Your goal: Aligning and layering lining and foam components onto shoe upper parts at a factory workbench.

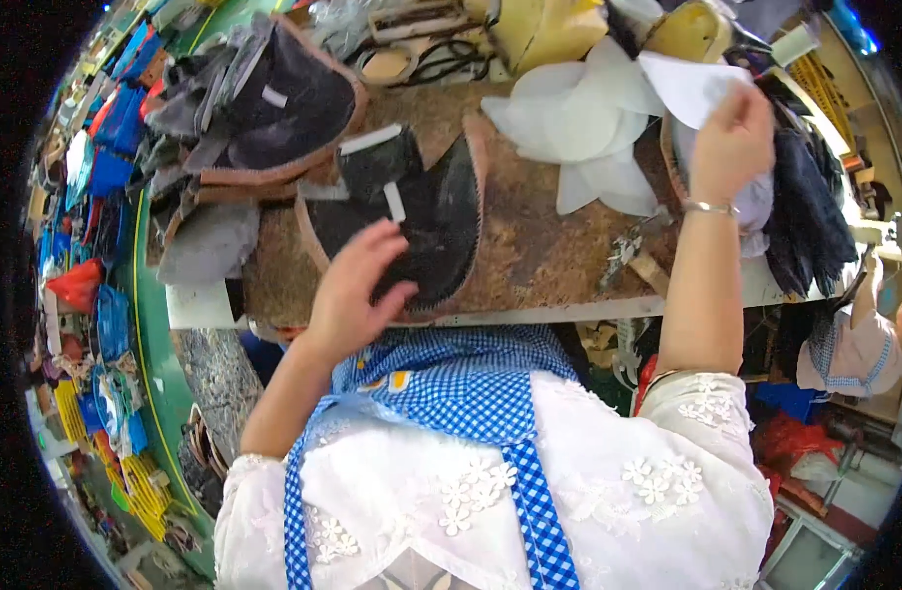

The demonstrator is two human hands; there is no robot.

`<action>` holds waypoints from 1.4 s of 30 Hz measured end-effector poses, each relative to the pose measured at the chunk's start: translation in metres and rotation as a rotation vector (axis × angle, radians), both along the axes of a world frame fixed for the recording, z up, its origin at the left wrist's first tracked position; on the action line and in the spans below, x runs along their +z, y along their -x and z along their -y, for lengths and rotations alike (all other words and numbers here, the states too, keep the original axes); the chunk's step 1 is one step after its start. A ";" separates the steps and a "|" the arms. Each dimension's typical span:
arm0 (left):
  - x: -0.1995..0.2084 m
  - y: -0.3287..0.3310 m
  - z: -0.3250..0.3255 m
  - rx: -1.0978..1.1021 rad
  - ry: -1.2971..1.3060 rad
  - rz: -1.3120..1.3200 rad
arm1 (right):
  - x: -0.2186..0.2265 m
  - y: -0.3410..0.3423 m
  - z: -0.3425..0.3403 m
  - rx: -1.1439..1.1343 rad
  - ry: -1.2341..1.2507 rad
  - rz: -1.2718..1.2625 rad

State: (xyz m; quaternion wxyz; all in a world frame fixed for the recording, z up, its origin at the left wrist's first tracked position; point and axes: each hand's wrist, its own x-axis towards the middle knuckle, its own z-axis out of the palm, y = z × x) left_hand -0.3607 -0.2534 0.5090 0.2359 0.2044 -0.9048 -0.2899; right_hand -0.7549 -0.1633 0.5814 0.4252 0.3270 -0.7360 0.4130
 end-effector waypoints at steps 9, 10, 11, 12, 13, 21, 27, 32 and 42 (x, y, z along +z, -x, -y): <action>0.028 -0.007 0.004 0.230 -1.149 -0.261 | -0.035 -0.189 0.002 0.990 -0.077 1.274; 0.022 -0.008 0.003 0.235 -1.148 -0.261 | -0.047 -0.191 0.003 1.086 -0.068 1.336; 0.010 -0.010 0.002 0.301 -1.001 -0.279 | -0.055 -0.191 0.003 1.092 -0.069 1.339; 0.003 -0.012 0.002 0.365 -0.854 -0.294 | -0.062 -0.188 0.001 1.041 -0.248 1.272; 0.002 -0.014 0.001 0.368 -0.853 -0.294 | -0.066 -0.187 0.000 0.982 -0.421 1.199; 0.007 -0.016 -0.011 0.504 -0.310 0.288 | -0.065 -0.194 0.005 0.916 -0.773 0.584; 0.011 -0.018 0.017 0.540 0.158 0.173 | -0.065 -0.188 0.019 1.244 -0.944 -0.054; -0.009 0.012 0.070 0.578 -0.279 -0.221 | -0.059 -0.186 0.078 0.844 -0.504 0.199; 0.042 0.018 0.025 0.366 -1.008 -0.550 | -0.024 -0.194 0.055 1.312 -0.197 1.488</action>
